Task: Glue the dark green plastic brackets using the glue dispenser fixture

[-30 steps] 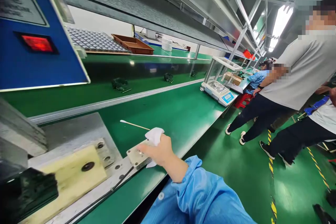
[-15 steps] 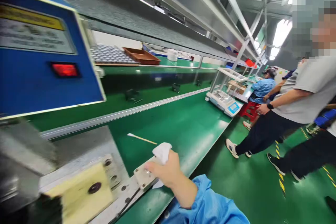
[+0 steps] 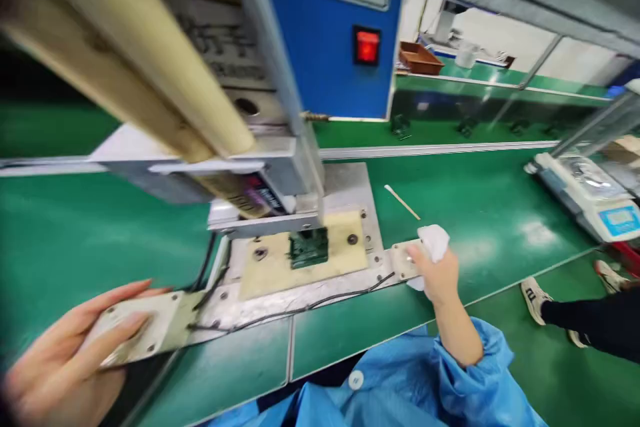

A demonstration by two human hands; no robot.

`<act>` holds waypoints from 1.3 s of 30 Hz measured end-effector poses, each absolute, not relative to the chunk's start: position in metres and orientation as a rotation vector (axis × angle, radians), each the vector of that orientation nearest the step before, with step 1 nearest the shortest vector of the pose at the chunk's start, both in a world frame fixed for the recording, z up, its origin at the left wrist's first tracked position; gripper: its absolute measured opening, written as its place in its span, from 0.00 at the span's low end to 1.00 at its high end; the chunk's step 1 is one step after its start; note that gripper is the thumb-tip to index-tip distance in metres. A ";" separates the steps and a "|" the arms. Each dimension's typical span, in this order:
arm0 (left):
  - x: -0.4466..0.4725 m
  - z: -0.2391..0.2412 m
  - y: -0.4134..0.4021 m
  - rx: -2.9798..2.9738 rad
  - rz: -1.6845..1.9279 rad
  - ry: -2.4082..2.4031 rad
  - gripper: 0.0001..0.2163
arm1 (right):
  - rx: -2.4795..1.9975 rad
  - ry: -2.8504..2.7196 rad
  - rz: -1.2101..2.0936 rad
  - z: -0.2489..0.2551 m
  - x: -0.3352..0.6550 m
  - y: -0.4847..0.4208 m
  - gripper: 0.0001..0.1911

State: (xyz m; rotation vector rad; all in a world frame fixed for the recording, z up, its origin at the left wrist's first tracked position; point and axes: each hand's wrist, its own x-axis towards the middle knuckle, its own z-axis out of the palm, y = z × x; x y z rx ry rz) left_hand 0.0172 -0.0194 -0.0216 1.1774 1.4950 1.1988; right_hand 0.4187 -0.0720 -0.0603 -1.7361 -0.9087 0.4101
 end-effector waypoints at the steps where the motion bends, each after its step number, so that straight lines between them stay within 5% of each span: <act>1: 0.016 -0.022 -0.021 1.047 1.200 1.531 0.11 | -1.752 -0.877 0.418 -0.062 0.421 -0.073 0.30; 9: 0.021 -0.023 -0.022 0.854 1.276 1.457 0.13 | -1.742 -0.661 0.433 -0.071 0.431 -0.074 0.33; 16: 0.031 0.007 -0.029 1.432 1.389 1.726 0.16 | -1.750 -0.731 0.390 -0.061 0.431 -0.076 0.33; 20: 0.053 0.031 -0.012 1.857 1.095 1.541 0.21 | -1.750 -0.755 0.371 -0.067 0.431 -0.078 0.34; 25: 0.093 0.037 0.029 1.963 0.596 1.216 0.40 | -1.739 -0.727 0.413 -0.068 0.427 -0.079 0.36; 33: 0.124 0.041 0.050 1.557 0.617 0.991 0.24 | -1.706 -0.707 0.469 -0.061 0.422 -0.079 0.29; 39: 0.124 0.066 0.044 1.265 0.298 1.060 0.13 | -1.733 -0.694 0.448 -0.064 0.424 -0.079 0.30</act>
